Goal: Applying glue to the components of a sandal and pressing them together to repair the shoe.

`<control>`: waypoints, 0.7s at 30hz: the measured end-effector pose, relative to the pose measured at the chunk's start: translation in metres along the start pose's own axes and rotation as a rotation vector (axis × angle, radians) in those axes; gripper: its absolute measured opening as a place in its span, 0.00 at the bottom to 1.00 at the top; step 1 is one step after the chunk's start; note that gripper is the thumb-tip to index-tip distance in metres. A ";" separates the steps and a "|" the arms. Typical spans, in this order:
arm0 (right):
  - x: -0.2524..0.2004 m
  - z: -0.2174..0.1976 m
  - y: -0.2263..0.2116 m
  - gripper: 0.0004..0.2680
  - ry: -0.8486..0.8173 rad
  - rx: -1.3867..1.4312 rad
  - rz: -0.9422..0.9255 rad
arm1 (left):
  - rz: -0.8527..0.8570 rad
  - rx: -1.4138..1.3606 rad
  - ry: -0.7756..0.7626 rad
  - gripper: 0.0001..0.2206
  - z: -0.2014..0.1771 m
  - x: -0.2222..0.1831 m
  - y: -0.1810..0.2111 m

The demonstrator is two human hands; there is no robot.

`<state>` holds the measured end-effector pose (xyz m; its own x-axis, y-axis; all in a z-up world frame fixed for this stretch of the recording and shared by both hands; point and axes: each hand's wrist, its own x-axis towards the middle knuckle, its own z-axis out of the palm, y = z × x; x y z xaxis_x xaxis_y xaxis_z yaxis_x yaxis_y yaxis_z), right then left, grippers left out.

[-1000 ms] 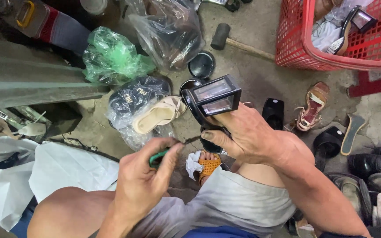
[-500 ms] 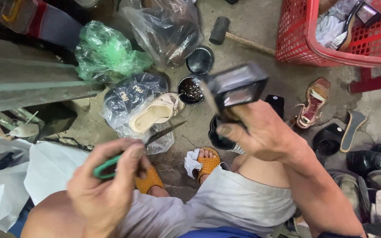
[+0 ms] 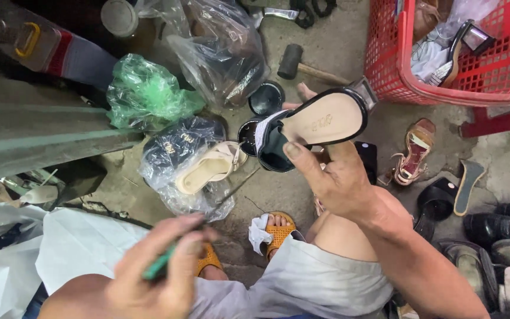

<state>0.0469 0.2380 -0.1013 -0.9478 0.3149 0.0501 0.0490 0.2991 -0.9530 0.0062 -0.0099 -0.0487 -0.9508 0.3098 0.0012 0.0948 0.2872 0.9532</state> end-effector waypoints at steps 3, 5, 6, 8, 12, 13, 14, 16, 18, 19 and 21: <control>0.001 0.007 -0.004 0.10 0.046 0.002 0.042 | 0.325 0.061 -0.070 0.08 0.022 0.009 -0.001; 0.002 0.010 -0.003 0.10 0.036 -0.001 -0.094 | 0.589 0.264 -0.072 0.08 0.035 0.014 -0.003; 0.002 0.011 -0.003 0.10 0.036 0.000 -0.094 | 0.589 0.264 -0.072 0.08 0.039 0.015 -0.005; 0.002 0.013 -0.003 0.10 0.030 -0.005 -0.174 | 0.618 0.391 -0.124 0.08 0.047 0.015 -0.010; -0.003 0.016 0.004 0.13 0.006 0.054 -0.182 | 0.602 0.305 -0.134 0.08 0.051 0.011 -0.002; -0.003 0.015 0.007 0.15 0.005 0.030 -0.169 | 0.613 0.275 -0.167 0.08 0.050 0.010 0.000; -0.003 0.014 0.009 0.18 0.005 0.007 -0.156 | 0.624 0.245 -0.201 0.07 0.049 0.009 0.002; -0.001 0.016 -0.001 0.18 0.025 0.056 -0.081 | 0.625 0.258 -0.202 0.07 0.049 0.007 0.001; 0.003 0.018 -0.007 0.19 0.047 0.104 -0.008 | 0.630 0.271 -0.203 0.07 0.047 0.006 0.001; 0.003 0.018 -0.007 0.17 0.041 0.103 -0.008 | 0.632 0.287 -0.224 0.09 0.047 0.006 0.000; 0.003 0.016 -0.007 0.16 0.039 0.101 -0.005 | 0.634 0.302 -0.249 0.10 0.046 0.006 0.002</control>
<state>0.0387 0.2228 -0.0995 -0.9350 0.3489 0.0642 0.0109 0.2091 -0.9778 0.0141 0.0344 -0.0609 -0.5956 0.6844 0.4205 0.7137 0.2105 0.6681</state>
